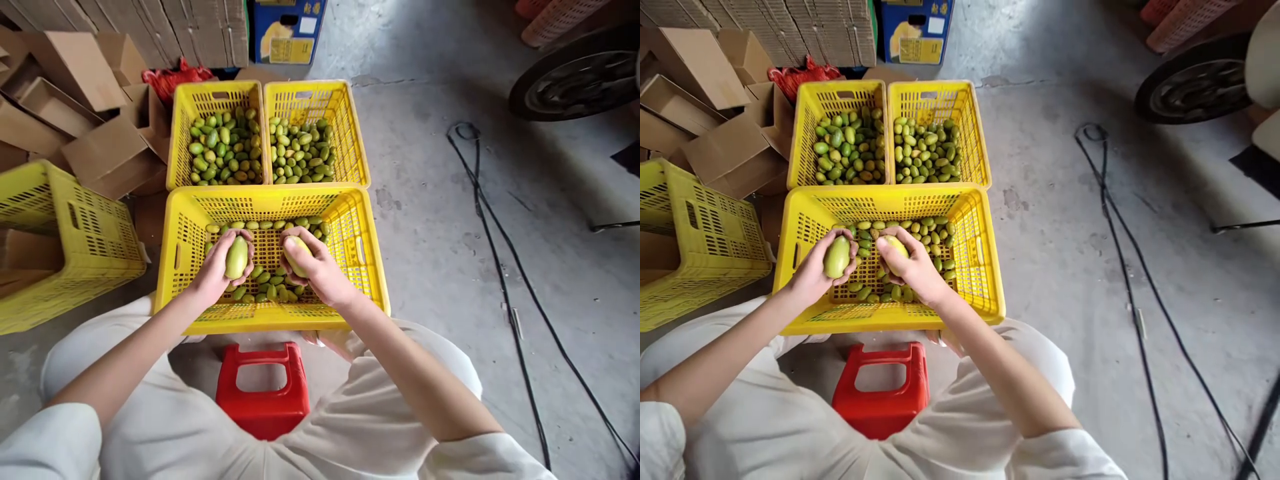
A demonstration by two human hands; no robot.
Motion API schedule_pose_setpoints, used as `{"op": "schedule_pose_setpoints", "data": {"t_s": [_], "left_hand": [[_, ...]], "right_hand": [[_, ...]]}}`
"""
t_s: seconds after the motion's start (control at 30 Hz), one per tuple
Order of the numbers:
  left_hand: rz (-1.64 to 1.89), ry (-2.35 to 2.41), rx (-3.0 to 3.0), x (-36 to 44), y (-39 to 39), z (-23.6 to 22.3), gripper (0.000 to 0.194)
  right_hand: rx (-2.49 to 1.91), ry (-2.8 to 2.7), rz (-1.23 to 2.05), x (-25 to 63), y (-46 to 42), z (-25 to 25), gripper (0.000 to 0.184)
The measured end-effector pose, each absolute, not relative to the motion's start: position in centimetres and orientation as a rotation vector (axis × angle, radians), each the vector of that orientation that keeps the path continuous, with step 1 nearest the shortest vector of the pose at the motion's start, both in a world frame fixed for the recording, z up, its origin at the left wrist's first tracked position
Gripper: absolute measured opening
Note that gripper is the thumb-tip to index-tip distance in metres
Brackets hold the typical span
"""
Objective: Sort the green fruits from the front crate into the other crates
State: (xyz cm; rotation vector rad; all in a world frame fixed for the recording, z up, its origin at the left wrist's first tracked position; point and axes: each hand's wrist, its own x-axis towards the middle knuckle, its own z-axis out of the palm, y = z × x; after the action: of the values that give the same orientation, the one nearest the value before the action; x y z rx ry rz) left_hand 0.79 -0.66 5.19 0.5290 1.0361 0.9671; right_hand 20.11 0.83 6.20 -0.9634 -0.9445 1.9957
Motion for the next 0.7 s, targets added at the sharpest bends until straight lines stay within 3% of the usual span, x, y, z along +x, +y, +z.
{"op": "schedule_pose_setpoints", "data": {"t_s": [0.1,0.37,0.53,0.7], "left_hand": [[0.956,0.954,0.504,0.2,-0.3,5.2,0.025],[0.995,0.821,0.602,-0.4,0.1,4.9,0.034],[0.889,0.8,0.606,0.3,0.1,4.1,0.026],[0.891,0.839,0.564,0.5,0.3,3.4,0.041]], "right_hand": [[-0.955,-0.708,2.113,19.8,1.6,6.0,0.038],[-0.765,-0.222,2.22,19.5,2.0,5.8,0.009],[-0.806,-0.363,2.218,19.6,1.7,4.8,0.026],[-0.918,-0.368,2.299,19.7,1.7,3.5,0.033]]}}
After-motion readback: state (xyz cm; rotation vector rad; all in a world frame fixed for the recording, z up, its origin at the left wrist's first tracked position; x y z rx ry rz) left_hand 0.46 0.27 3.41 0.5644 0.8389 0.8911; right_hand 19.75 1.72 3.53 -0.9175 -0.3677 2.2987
